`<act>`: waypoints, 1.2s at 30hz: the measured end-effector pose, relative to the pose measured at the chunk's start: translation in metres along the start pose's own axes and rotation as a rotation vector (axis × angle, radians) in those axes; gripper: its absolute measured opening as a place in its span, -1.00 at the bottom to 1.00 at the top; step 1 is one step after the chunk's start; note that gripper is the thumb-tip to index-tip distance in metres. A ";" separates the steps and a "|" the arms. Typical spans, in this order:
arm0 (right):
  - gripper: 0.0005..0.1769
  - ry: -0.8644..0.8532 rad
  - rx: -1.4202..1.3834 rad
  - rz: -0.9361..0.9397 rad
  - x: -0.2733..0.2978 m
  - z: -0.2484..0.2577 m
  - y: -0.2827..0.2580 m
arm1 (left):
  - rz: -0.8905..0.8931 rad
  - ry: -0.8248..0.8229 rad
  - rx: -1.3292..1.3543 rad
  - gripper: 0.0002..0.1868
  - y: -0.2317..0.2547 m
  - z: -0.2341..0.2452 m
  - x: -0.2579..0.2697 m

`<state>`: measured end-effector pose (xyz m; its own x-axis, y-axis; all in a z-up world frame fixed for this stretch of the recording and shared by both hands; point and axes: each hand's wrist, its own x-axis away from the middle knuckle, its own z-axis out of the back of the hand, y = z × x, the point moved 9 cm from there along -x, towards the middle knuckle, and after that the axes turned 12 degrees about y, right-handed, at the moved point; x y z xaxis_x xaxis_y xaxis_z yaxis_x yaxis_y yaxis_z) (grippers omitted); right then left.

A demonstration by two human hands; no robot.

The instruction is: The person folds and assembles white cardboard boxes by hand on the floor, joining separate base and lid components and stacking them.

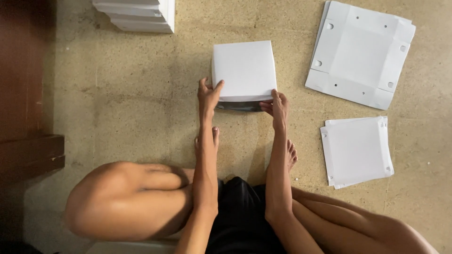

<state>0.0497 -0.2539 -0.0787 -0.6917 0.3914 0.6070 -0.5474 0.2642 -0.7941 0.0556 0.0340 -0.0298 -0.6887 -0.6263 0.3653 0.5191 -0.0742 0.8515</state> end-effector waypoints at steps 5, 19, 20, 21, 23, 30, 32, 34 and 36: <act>-0.51 0.182 0.297 0.175 -0.046 0.030 0.023 | -0.022 0.177 0.098 -0.36 -0.040 0.009 0.024; -0.53 0.339 0.388 0.160 -0.057 0.048 0.072 | 0.019 0.337 0.224 -0.55 -0.091 0.004 0.022; -0.57 0.335 0.442 0.167 -0.050 0.046 0.067 | 0.019 0.339 0.233 -0.55 -0.089 0.005 0.023; -0.60 0.333 0.496 0.175 -0.043 0.045 0.061 | 0.020 0.341 0.242 -0.55 -0.086 0.006 0.023; -0.58 0.332 0.495 0.179 -0.031 0.044 0.052 | 0.021 0.338 0.239 -0.55 -0.089 0.006 0.021; -0.53 0.336 0.481 0.207 -0.025 0.046 0.048 | 0.079 0.291 0.320 -0.53 -0.131 -0.009 -0.002; -0.51 0.333 0.514 0.191 -0.007 0.041 0.035 | 0.106 0.272 0.351 -0.52 -0.110 -0.001 0.008; -0.49 0.332 0.548 0.175 0.006 0.039 0.027 | 0.135 0.253 0.383 -0.51 -0.101 0.002 0.012; -0.45 0.263 0.320 0.120 0.013 0.032 0.027 | 0.167 0.240 0.398 -0.53 -0.104 0.000 0.011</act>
<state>0.0107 -0.2704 -0.0917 -0.6382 0.6253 0.4491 -0.6175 -0.0675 -0.7837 -0.0059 0.0344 -0.1142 -0.4519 -0.7689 0.4522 0.3466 0.3158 0.8833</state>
